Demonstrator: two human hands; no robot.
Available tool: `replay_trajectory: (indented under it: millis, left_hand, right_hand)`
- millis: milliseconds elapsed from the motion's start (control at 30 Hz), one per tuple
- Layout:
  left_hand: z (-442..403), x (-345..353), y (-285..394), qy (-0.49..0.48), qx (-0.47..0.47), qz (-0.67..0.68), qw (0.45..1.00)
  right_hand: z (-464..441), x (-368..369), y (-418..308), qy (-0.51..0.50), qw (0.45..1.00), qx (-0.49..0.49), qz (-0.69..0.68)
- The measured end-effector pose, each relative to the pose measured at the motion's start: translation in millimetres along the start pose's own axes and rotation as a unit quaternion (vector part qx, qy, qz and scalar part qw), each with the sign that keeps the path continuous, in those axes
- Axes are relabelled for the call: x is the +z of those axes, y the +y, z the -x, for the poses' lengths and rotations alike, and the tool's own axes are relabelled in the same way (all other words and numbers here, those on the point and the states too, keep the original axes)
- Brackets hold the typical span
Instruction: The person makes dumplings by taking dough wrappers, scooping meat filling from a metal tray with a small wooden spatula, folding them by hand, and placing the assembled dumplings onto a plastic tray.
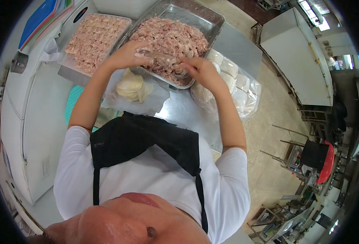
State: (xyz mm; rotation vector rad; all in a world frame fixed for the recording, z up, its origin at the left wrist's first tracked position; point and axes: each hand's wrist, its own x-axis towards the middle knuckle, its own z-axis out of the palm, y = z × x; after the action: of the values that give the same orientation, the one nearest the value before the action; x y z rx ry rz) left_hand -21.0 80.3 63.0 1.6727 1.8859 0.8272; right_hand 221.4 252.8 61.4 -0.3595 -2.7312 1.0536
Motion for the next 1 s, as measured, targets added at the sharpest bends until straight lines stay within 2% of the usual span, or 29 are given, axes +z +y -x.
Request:
replay_trajectory:
  millis: [67,100,133,200,233,300,367,400,500,533,600,667,700,767,800,900,933,1000]
  left_hand:
    - [-3,10,-14,0.03,-0.075,0.052,0.995]
    - [-6,15,-23,0.043,-0.08,0.074,0.993]
    - [-8,19,-32,0.056,-0.084,0.096,0.99]
    - [-13,29,-51,0.069,-0.027,0.133,0.988]
    - [-10,33,-53,0.074,-0.041,0.116,0.99]
    - [-6,33,-56,0.096,-0.064,0.081,0.99]
    - [9,5,-27,0.022,-0.125,0.15,0.981]
    - [15,-4,-16,-0.016,-0.155,0.185,0.97]
    - [23,-1,-29,0.143,0.025,0.078,0.986]
    - [26,-7,-22,0.113,0.039,0.077,0.99]
    - [32,-23,-10,0.051,0.065,0.076,0.994]
    - [33,-33,-15,0.013,0.141,0.06,0.988]
    - [34,-38,-18,-0.006,0.18,0.051,0.982]
    - [40,-36,-37,0.022,0.145,0.075,0.986]
    - [45,-39,-45,0.037,0.125,0.086,0.988]
    - [67,-64,-43,0.054,0.062,0.074,0.994]
    - [72,-73,-47,0.038,0.071,0.067,0.994]
    - [79,-90,-59,0.009,0.089,0.054,0.994]
  right_hand:
    - [4,-2,-31,0.049,0.987,0.049,0.144]
    - [7,0,-46,0.073,0.971,0.072,0.215]
    - [11,10,-46,0.114,0.98,0.031,0.158]
    - [5,39,-6,0.125,0.982,-0.005,0.141]
    - [1,47,6,0.132,0.982,-0.018,0.132]
    - [3,31,9,0.086,0.973,0.073,0.2]
    - [15,18,3,0.043,0.949,0.165,0.265]
    - [20,12,-4,0.051,0.954,0.143,0.26]
    - [28,-1,-38,0.093,0.982,0.154,0.053]
    - [30,-2,-52,0.098,0.987,0.127,-0.03]
    - [22,7,-83,0.066,0.994,0.089,-0.015]
    - [13,26,-96,0.022,0.997,0.064,-0.019]
    - [9,25,-98,0.029,0.998,0.051,0.026]
    - [-1,19,-106,0.037,0.993,0.019,0.114]
    - [-2,17,-123,0.089,0.978,0.02,0.189]
    - [-12,40,-161,0.139,0.967,0.016,0.214]
    - [-18,53,-162,0.13,0.957,-0.018,0.257]
    - [-31,58,-173,0.118,0.959,-0.021,0.257]
